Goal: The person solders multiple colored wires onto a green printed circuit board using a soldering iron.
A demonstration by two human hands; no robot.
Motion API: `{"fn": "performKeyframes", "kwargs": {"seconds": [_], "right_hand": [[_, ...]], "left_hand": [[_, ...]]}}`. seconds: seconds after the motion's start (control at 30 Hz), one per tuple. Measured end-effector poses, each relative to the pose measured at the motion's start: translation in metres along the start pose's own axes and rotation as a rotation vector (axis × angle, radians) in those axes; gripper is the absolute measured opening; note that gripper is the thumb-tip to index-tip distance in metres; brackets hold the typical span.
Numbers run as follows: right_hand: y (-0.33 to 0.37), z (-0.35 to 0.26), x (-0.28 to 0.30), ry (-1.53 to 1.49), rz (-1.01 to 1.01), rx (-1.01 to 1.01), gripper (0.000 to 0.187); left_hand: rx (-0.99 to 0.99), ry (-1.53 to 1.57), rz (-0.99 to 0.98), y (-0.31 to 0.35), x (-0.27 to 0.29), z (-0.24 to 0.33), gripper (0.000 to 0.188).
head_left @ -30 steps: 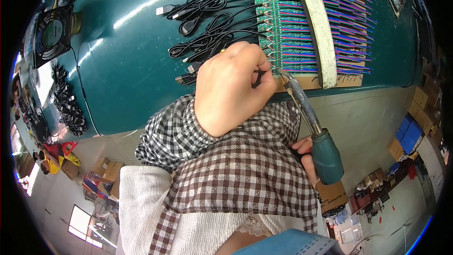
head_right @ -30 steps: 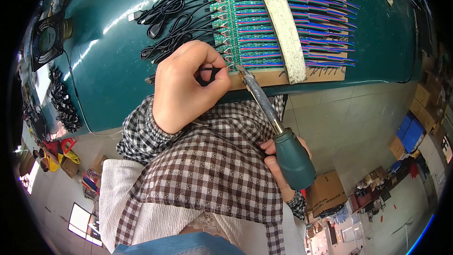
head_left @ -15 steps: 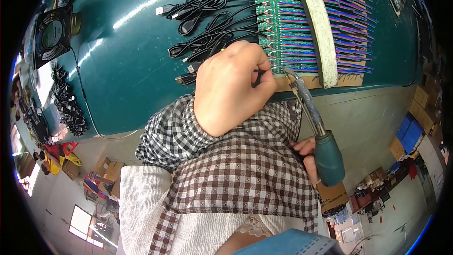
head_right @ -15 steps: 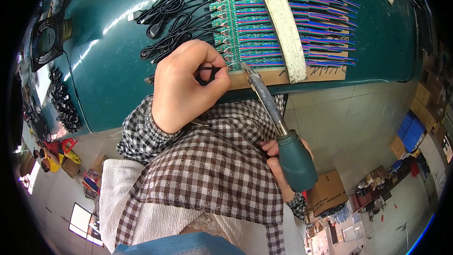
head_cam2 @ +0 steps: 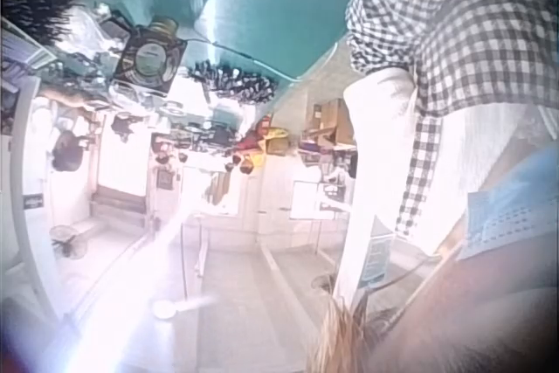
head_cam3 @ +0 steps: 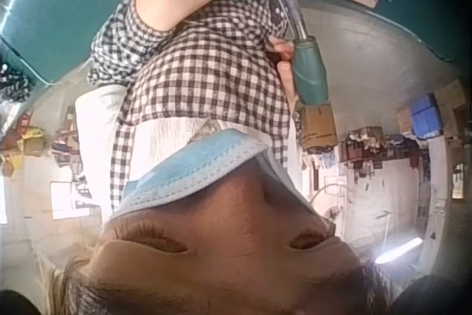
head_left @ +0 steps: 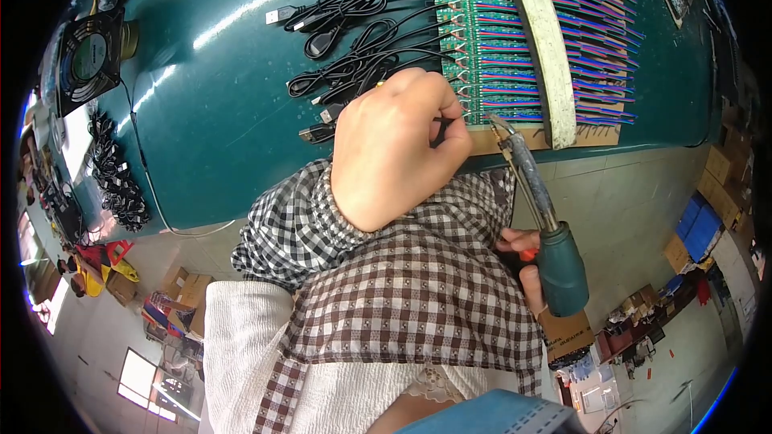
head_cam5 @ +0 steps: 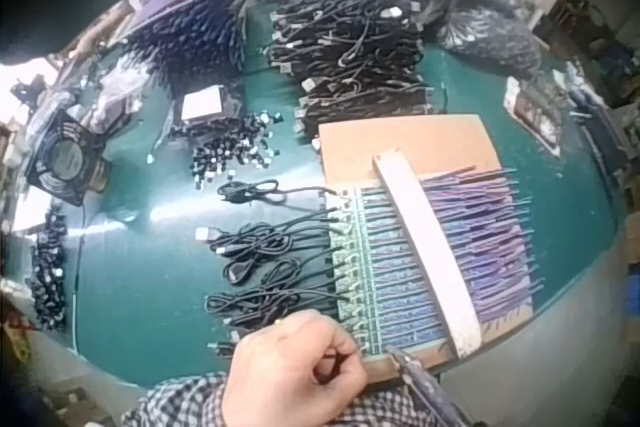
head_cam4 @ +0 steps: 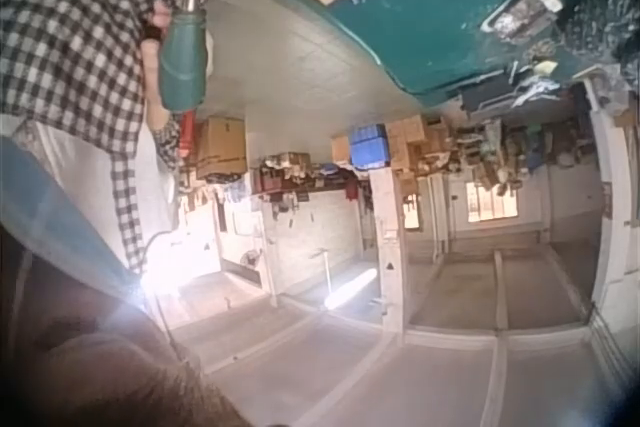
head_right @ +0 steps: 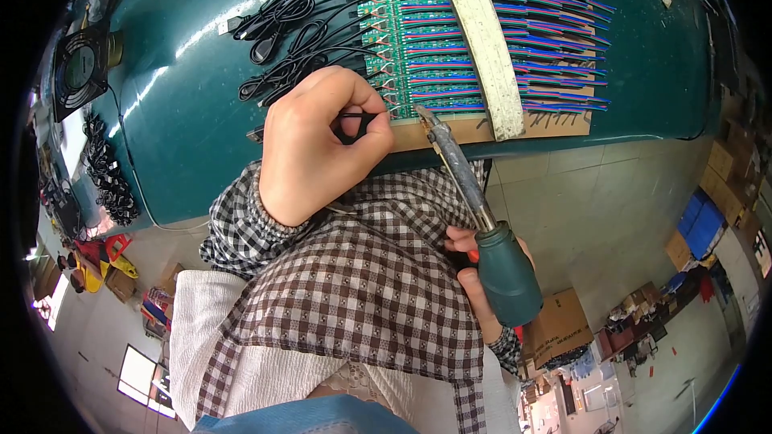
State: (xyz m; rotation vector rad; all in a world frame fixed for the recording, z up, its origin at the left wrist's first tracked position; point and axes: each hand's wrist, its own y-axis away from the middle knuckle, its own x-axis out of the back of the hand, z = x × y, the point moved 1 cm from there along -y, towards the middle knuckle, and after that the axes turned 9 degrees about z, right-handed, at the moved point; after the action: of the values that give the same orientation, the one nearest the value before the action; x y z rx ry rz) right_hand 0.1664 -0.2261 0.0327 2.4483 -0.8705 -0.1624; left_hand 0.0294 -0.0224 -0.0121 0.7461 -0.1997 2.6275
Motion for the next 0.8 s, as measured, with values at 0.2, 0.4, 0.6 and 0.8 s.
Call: {"fn": "performKeyframes", "kwargs": {"seconds": [0.2,0.4,0.6,0.8], "right_hand": [[-0.0024,-0.0042,0.0002,0.023,-0.036,-0.022,0.055],[-0.0005,-0.0033,-0.0012,-0.008,-0.023,-0.027,0.056],[0.0011,0.0,0.0037,0.05,-0.045,-0.026,0.049],[0.0023,0.0015,0.0035,0.026,-0.016,0.004,0.046]], "left_hand": [[0.021,0.016,-0.019,0.0024,0.0023,-0.0019,0.012],[0.069,0.043,-0.018,0.0089,0.0009,-0.0025,0.012],[0.07,0.021,-0.015,0.0089,0.0001,-0.0017,0.012],[0.072,0.019,-0.012,0.0067,0.0007,0.002,0.012]]}}
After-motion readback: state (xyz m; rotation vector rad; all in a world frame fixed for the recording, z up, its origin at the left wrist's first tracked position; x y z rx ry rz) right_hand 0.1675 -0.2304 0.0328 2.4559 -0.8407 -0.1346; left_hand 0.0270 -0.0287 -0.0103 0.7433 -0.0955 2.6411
